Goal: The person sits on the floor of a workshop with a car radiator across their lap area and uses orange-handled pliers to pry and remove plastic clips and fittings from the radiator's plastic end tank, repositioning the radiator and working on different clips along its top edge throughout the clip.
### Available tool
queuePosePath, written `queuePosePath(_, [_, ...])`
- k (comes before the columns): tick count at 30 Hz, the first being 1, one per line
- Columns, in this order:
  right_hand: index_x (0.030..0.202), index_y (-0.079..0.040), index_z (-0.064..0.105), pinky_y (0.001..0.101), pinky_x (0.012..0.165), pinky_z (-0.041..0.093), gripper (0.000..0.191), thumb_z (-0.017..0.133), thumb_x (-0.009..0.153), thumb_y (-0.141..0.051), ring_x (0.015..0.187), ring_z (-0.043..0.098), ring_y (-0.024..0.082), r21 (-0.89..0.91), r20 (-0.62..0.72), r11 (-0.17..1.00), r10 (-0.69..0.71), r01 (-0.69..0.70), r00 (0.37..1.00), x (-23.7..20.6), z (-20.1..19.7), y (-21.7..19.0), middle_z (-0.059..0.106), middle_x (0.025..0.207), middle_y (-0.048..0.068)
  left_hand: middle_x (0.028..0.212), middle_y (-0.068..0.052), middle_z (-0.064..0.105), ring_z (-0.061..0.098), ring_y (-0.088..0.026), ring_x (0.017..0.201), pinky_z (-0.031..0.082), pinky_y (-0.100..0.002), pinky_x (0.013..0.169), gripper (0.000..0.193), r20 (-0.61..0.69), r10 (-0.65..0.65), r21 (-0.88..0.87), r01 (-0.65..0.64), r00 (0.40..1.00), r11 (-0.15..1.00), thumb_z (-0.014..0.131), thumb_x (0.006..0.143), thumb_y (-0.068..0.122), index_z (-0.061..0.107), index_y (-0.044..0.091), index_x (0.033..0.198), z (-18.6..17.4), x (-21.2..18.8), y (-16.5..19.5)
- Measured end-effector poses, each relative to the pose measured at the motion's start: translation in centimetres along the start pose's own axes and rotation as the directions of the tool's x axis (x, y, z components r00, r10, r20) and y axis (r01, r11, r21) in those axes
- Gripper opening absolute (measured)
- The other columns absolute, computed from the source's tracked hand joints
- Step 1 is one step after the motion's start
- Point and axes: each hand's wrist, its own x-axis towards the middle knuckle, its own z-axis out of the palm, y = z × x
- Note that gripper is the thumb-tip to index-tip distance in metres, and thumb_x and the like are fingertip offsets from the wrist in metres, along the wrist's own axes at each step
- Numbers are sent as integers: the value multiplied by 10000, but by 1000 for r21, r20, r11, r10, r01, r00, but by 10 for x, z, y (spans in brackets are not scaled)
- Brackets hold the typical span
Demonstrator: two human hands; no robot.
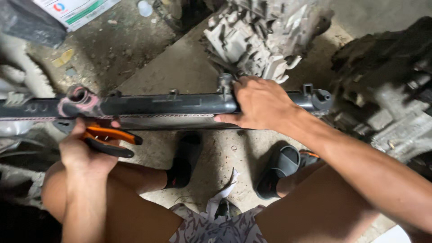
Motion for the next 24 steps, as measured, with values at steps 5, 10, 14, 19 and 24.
queuePosePath(5, [765, -11, 612, 423, 498, 534, 821, 505, 838, -822, 538, 593, 247, -21, -98, 998, -55, 54, 994, -5, 9, 6, 572, 592, 105, 1169, -104, 669, 636, -280, 1077, 544, -472, 928, 269, -23, 3, 75, -1, 1000, 997, 424, 1075, 257, 600, 105, 1211, 1, -1, 6])
queuePosePath(10, [765, -8, 630, 408, 439, 461, 815, 477, 917, -794, 486, 528, 225, -81, -170, 995, -75, 62, 983, -27, 9, 4, 483, 735, 155, 1214, -136, 657, 618, -304, 1063, 548, -486, 944, 277, 73, -9, 1, 9, 997, 1000, 426, 1065, 183, 584, 58, 1256, 10, 3, 9])
queuePosePath(14, [724, 6, 644, 404, 515, 518, 810, 500, 869, -778, 522, 569, 239, -130, -88, 985, 105, -116, 990, -46, 9, 8, 602, 689, 118, 1146, -122, 643, 611, -294, 1010, 559, -484, 917, 230, 20, -57, 75, 55, 998, 996, 472, 1034, 202, 574, 73, 1196, 27, 7, 6])
queuePosePath(19, [732, 67, 632, 435, 457, 541, 766, 669, 835, -691, 537, 611, 295, 5, -367, 998, 63, -66, 928, -56, 23, 6, 608, 737, 177, 1080, -151, 634, 611, -287, 965, 581, -481, 876, 216, 107, -48, 59, 42, 993, 997, 509, 1005, 171, 573, 19, 1144, 59, 18, 2])
queuePosePath(24, [795, 74, 652, 459, 561, 562, 751, 682, 849, -675, 641, 665, 359, -7, -461, 996, 78, -91, 884, -61, 28, 4, 658, 783, 208, 973, -126, 646, 633, -260, 895, 591, -424, 792, 166, 166, -110, 54, 103, 980, 993, 561, 968, 159, 607, 27, 1058, 86, 31, -6])
